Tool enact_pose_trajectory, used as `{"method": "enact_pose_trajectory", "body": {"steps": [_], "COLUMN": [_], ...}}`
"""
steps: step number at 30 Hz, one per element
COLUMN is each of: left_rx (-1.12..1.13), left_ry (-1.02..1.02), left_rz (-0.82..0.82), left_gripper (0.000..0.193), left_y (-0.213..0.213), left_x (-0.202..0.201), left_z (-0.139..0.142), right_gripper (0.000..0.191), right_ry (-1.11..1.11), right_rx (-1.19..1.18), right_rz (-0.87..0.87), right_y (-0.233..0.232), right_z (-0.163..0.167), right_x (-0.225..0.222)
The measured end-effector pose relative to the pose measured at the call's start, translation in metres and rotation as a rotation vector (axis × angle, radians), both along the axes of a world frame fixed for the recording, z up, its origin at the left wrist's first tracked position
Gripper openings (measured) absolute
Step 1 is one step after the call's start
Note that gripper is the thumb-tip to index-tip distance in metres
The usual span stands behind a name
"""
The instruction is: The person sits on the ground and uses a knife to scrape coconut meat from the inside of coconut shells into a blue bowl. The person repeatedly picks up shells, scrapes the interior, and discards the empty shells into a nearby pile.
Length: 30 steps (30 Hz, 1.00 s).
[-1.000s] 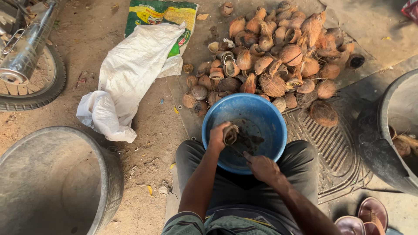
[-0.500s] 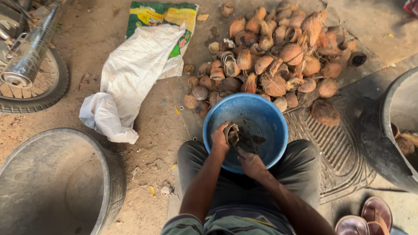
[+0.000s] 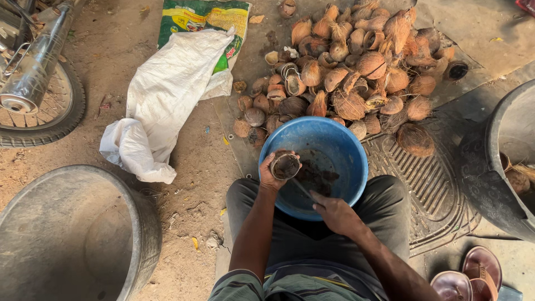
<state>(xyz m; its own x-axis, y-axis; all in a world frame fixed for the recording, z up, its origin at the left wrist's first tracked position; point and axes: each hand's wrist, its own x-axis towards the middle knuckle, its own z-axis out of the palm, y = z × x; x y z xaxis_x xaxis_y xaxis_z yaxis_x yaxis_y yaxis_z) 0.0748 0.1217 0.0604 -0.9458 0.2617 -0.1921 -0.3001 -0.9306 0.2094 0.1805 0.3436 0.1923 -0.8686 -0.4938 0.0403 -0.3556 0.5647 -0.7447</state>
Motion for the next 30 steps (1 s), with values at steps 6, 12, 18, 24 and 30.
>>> {"method": "enact_pose_trajectory", "body": {"steps": [6,12,18,24,30], "left_rx": [-0.074,-0.127,-0.183,-0.936,-2.014], "left_ry": [0.073,0.05,-0.145,0.136,1.071], "left_rz": [-0.128,0.035,0.234,0.448,0.707], "left_gripper": [0.042,0.036,0.032,0.032,0.035], "left_y": [0.001,0.015,0.033,0.015,0.023], "left_x": [0.002,0.001,0.001,-0.004,-0.007], "left_z": [0.003,-0.005,-0.012,0.002,0.048], "right_gripper": [0.049,0.052,0.055,0.056,0.056], "right_ry": [-0.36,-0.351,-0.763,-0.74,-0.796], "right_rx": [0.416,0.314,0.145,-0.099,-0.076], "right_rz": [0.021,-0.072,-0.293,-0.503,-0.571], "right_y": [-0.012,-0.036,-0.043,-0.023,-0.006], "right_z": [0.01,-0.002,-0.011,-0.034,-0.043], "right_x": [-0.006,-0.008,-0.017,-0.016,-0.011]}}
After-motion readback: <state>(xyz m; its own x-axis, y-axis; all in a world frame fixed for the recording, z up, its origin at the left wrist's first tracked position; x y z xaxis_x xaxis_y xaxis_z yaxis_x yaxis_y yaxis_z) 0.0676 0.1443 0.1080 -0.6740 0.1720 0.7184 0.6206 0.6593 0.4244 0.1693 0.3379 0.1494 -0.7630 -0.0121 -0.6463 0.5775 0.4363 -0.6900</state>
